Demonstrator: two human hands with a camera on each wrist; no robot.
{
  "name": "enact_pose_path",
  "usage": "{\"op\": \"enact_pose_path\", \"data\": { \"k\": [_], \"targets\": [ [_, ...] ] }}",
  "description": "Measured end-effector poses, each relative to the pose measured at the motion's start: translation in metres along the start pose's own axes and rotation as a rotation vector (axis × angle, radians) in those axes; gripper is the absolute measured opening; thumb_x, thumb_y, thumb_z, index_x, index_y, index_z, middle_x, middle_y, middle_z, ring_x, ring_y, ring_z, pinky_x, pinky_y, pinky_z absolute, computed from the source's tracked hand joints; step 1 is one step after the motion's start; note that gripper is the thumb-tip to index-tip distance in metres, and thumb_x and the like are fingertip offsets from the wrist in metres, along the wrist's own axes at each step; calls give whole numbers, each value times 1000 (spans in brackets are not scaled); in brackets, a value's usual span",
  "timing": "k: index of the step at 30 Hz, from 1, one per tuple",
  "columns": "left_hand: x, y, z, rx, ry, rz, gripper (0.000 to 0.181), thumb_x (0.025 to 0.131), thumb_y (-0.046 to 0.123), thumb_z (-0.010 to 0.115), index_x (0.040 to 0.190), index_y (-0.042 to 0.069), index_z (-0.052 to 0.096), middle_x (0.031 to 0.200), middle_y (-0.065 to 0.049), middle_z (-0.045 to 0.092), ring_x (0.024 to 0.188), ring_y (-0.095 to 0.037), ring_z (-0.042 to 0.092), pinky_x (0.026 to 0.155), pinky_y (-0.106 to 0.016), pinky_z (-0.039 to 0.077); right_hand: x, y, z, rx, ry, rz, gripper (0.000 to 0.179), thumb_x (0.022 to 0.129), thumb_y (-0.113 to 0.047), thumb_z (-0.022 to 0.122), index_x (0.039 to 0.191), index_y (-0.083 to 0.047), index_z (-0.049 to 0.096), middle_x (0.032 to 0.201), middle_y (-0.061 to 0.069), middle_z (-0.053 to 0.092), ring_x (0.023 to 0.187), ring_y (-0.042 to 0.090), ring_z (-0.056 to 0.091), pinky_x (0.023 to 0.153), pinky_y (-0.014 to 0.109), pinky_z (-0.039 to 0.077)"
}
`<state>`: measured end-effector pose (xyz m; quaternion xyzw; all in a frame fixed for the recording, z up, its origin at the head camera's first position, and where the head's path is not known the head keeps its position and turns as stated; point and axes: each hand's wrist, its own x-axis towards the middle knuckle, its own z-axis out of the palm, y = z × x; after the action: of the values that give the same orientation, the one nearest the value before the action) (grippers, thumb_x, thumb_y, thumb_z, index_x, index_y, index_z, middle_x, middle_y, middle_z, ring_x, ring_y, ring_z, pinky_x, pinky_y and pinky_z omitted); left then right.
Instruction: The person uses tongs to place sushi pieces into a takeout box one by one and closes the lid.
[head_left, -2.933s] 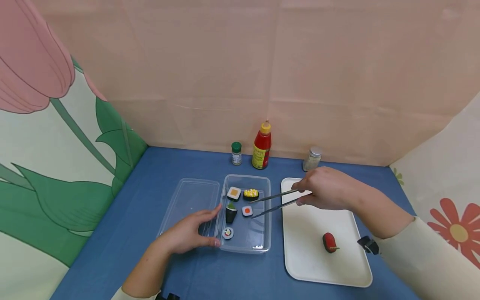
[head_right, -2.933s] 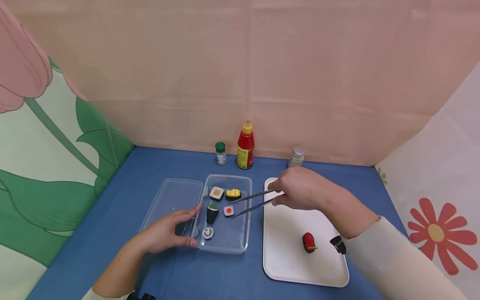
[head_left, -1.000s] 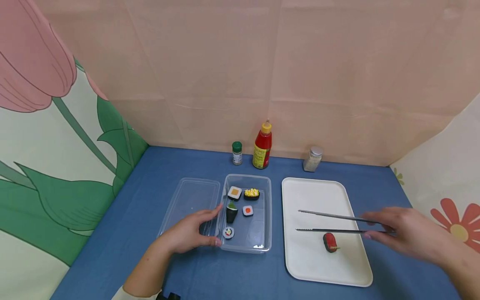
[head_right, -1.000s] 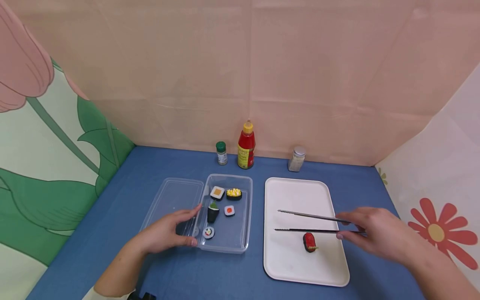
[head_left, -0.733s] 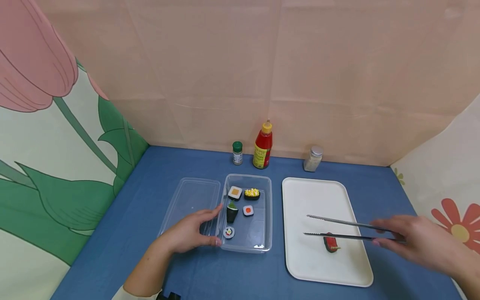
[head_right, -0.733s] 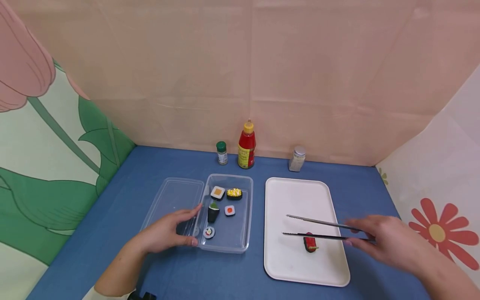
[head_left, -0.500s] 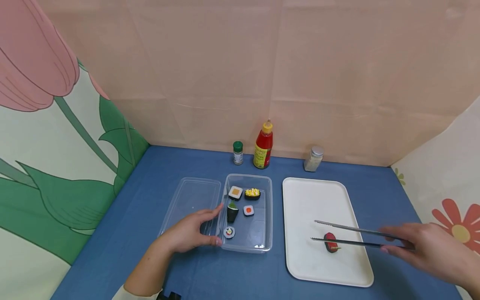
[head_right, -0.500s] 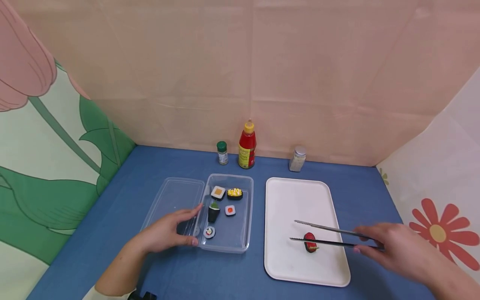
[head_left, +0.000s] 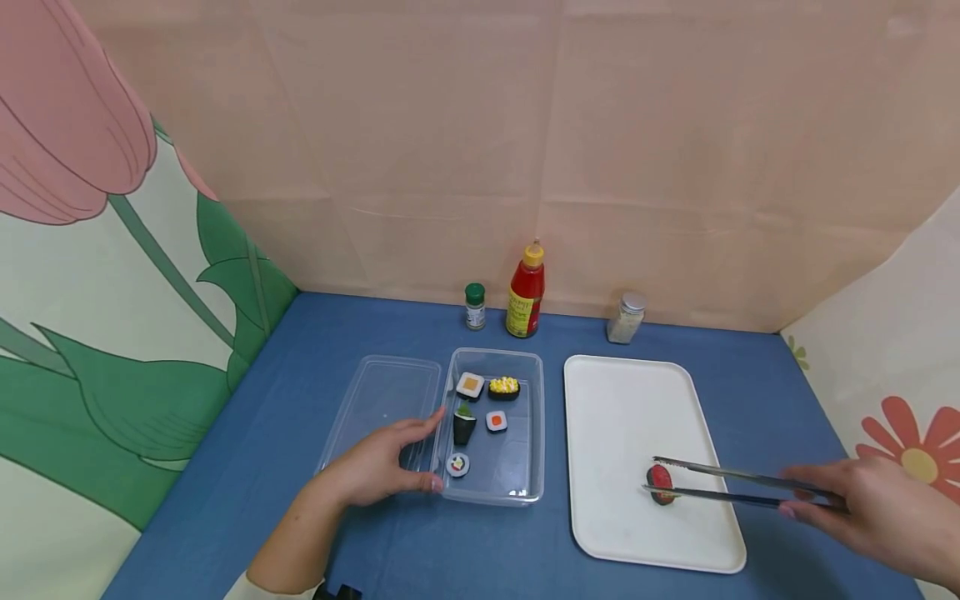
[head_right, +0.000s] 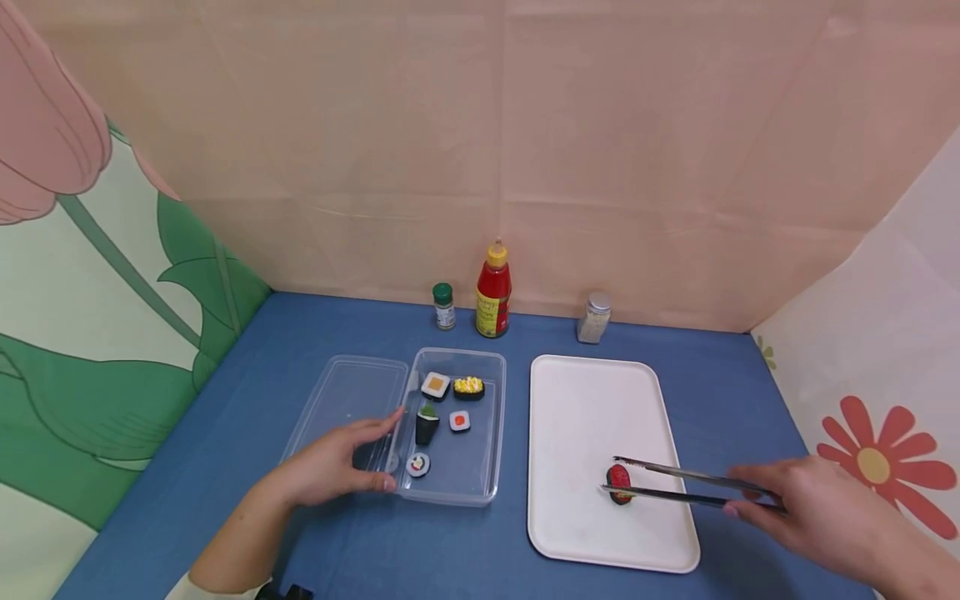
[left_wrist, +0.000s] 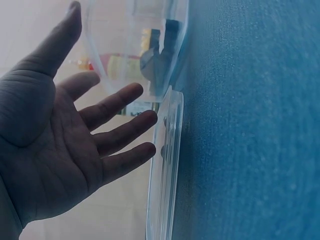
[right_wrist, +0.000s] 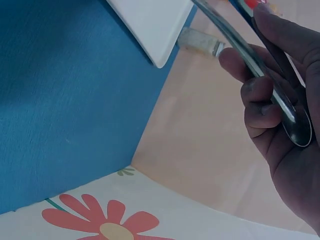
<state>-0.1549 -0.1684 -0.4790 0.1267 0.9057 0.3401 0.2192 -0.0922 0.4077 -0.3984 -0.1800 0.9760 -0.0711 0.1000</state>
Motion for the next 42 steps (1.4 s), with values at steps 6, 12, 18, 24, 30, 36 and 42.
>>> {"op": "enact_pose_path", "data": {
  "k": [6, 12, 18, 24, 30, 36, 42],
  "targets": [
    [1, 0, 1, -7, 0, -11, 103, 76, 51, 89, 162, 39, 34, 161, -13, 43, 148, -42, 38, 113, -65, 35, -3, 4, 1, -12, 0, 2, 38, 83, -37, 87, 105, -7, 79, 71, -20, 67, 56, -6, 48, 51, 20, 47],
    [1, 0, 0, -13, 2, -13, 102, 76, 50, 90, 162, 39, 35, 160, -12, 44, 148, -42, 38, 113, -66, 35, -4, 4, 1, 4, -37, 49, 35, 83, -33, 87, 103, -6, 80, 73, -16, 69, 57, -5, 50, 51, 20, 48],
    [0, -1, 0, -8, 5, -2, 102, 77, 50, 90, 162, 39, 35, 160, -13, 44, 147, -41, 38, 113, -65, 36, -4, 5, -1, 1, -43, 15, 32, 85, -35, 85, 100, -7, 80, 70, -19, 66, 56, -5, 48, 50, 20, 46],
    [0, -1, 0, -3, 9, -4, 102, 77, 50, 90, 162, 39, 35, 160, -12, 44, 147, -41, 39, 113, -65, 36, -6, 6, -3, -11, 37, -88, 32, 84, -34, 87, 99, -6, 81, 67, -24, 63, 54, -10, 46, 46, 21, 41],
    [-1, 1, 0, -1, 9, -3, 102, 77, 50, 89, 162, 39, 35, 160, -14, 44, 147, -42, 39, 113, -65, 36, -3, 3, -7, -40, 55, -97, 35, 83, -33, 88, 100, -3, 81, 62, -29, 55, 51, -9, 43, 45, 21, 39],
    [-1, 1, -1, 3, 7, -9, 102, 77, 50, 90, 162, 39, 34, 160, -14, 44, 147, -42, 39, 113, -65, 36, 5, -1, -14, -27, 30, -93, 32, 84, -30, 87, 100, -3, 82, 65, -26, 61, 53, -11, 47, 46, 19, 44],
    [-2, 1, -1, 5, 3, -2, 102, 77, 51, 88, 163, 37, 34, 160, -14, 43, 147, -42, 39, 113, -65, 36, 12, -9, -21, -20, 43, -109, 31, 84, -30, 87, 103, -6, 82, 70, -24, 65, 56, -10, 47, 46, 20, 43]
  ]
}}
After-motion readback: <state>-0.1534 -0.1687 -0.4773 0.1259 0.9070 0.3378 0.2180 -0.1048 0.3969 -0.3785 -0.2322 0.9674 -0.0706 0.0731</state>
